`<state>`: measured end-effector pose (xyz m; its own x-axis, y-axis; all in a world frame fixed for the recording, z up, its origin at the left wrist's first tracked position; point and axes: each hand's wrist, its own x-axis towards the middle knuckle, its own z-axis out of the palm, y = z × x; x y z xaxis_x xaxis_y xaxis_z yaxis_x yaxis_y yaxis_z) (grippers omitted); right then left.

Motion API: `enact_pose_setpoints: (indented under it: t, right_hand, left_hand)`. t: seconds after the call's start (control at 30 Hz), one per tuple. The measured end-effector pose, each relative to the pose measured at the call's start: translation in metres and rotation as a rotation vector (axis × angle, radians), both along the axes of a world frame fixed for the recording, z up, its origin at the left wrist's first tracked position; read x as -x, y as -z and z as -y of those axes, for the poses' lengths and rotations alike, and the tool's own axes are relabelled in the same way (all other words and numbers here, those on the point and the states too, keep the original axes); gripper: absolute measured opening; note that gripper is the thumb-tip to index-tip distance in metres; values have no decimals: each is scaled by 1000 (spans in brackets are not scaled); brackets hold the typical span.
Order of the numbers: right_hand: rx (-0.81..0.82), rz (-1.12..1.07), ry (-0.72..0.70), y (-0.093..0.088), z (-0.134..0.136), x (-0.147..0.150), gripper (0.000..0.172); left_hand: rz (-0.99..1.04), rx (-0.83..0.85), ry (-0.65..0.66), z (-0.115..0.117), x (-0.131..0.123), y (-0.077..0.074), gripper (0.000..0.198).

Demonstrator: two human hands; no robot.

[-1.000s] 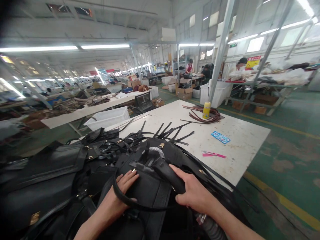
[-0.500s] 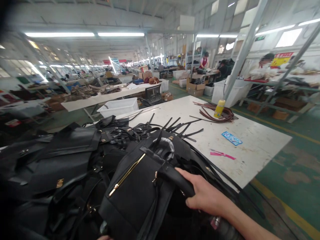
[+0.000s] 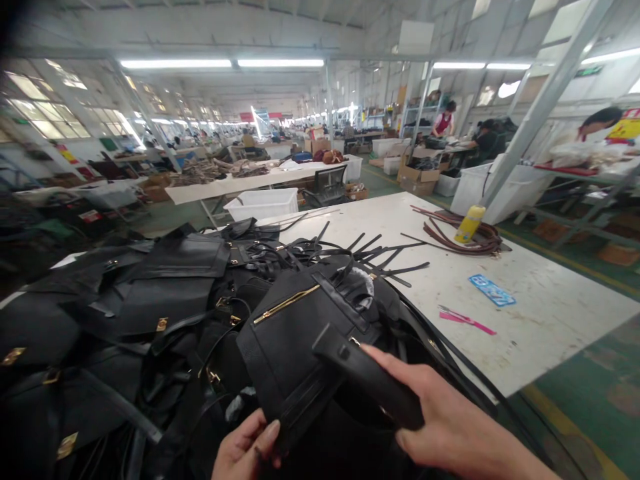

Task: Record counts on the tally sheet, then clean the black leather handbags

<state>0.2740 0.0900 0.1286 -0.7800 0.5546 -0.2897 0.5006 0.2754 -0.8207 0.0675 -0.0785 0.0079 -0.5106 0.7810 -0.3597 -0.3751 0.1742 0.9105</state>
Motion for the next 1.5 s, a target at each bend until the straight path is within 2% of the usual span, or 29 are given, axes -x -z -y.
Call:
enact_pose_setpoints:
  t: [0.13,0.27,0.37,0.47,0.6,0.7,0.77,0.87,1.0,1.1,1.2,1.37,1.5]
  right_hand:
    - [106,30,-176,-8,18,-9,70]
    - [64,2,-281,-15,27,5,62]
    - [141,-85,-337,-18,29,19,64]
    - [210,-123,-367,-18,33,32,66]
    - [192,-166,-356,-11,40,44,71]
    - [197,-196,-229,-6,40,39,85]
    - [163,-158,-138,-7,37,31,88]
    - [122,-103,-171,-17,35,22,76]
    - [180,2,-348,-30,42,24,55]
    - [193,23,-426,-27,50,32,54]
    - [135,11,-366,-21,57,40,62]
    - [54,-42,-143,-21,59,34,74]
    - [104,10,-227,-26,54,23,62]
  left_hand:
    - [-31,-11,116,1,9,1,34]
    - [-133,57,216,1,14,6,42]
    - [-203,111,194,0,17,0,43]
    - [-130,76,153,-2,15,-12,40]
    - [87,2,88,-5,13,-18,32]
    - [97,1,57,-7,18,-15,32]
    - [68,16,66,-7,21,-12,35]
    - [30,35,67,-7,23,-11,34]
    - [19,41,77,-8,20,-11,28]
    - [35,20,95,-8,16,-13,29]
    - [144,-1,89,-8,13,-16,33]
    - [246,-4,77,-8,14,-17,34]
    - [194,-4,70,-7,15,-11,29]
